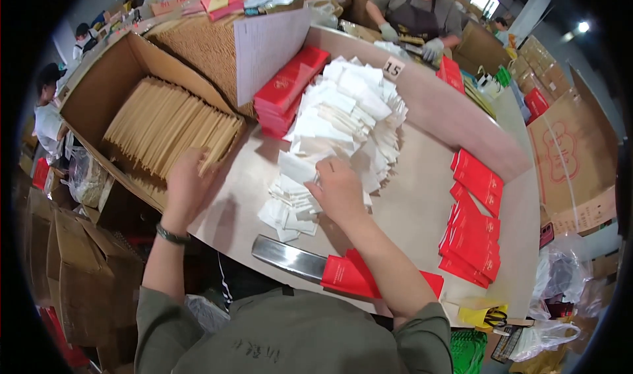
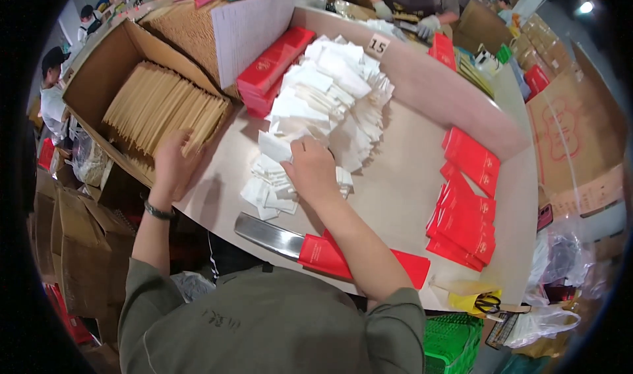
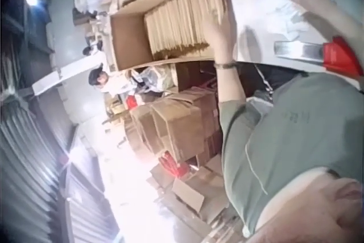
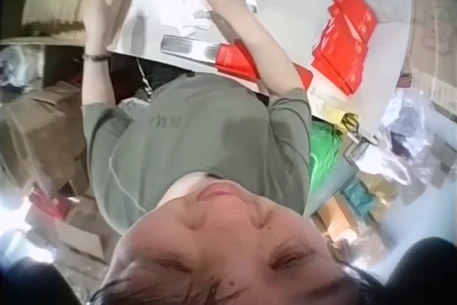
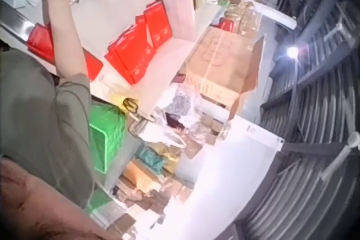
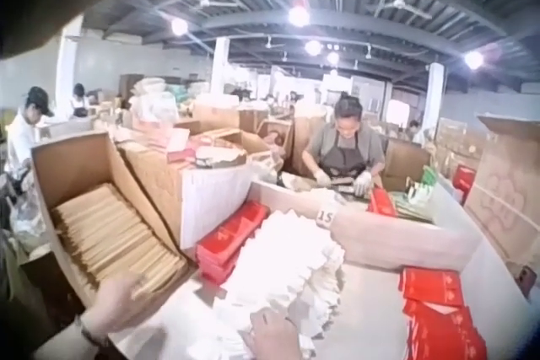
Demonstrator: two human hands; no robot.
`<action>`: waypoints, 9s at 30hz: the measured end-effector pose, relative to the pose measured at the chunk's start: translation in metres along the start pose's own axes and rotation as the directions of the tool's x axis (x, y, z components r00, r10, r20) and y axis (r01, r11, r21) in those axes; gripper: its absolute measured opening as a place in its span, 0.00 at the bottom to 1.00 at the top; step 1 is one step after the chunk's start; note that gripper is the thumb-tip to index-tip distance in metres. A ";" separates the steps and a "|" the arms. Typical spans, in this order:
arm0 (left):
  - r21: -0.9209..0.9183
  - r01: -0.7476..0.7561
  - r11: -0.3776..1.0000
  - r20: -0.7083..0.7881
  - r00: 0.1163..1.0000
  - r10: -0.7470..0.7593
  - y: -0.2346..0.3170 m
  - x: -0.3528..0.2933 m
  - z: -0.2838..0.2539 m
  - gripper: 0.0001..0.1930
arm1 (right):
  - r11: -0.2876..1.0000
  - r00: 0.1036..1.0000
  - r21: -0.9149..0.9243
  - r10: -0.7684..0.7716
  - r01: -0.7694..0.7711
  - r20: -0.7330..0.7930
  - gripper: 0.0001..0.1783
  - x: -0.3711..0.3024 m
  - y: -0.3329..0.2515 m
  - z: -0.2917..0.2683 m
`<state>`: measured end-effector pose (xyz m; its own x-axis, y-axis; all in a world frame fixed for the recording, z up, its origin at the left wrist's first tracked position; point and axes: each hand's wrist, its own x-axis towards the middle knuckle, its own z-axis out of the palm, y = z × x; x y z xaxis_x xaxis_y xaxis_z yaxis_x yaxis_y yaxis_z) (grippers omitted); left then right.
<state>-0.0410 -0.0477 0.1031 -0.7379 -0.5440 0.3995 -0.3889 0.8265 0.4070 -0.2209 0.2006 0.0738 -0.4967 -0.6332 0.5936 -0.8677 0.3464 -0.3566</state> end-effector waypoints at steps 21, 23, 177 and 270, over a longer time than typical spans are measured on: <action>0.014 0.022 1.000 -0.343 0.939 -0.016 -0.084 -0.024 0.004 0.10 | 0.947 0.780 0.139 0.149 -0.289 0.608 0.06 -0.114 -0.040 -0.045; -0.057 0.040 0.998 -0.293 0.954 -0.055 -0.072 -0.049 0.018 0.08 | 0.969 0.892 0.068 0.190 -0.238 0.410 0.09 -0.119 -0.056 -0.048; -0.359 0.173 0.917 0.634 0.766 0.103 0.108 -0.108 0.091 0.24 | 0.868 0.624 -0.231 0.480 -0.440 0.617 0.18 -0.132 -0.028 -0.084; -0.160 -0.457 0.875 0.416 0.773 0.480 0.113 -0.124 0.039 0.37 | 0.980 0.853 0.201 -0.105 0.000 0.511 0.19 -0.131 -0.030 -0.081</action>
<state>-0.0150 0.1193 0.0676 -0.9861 0.0363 0.1623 0.0851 0.9485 0.3051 -0.1311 0.3290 0.0654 -0.3229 -0.9300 0.1756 -0.8458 0.2002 -0.4945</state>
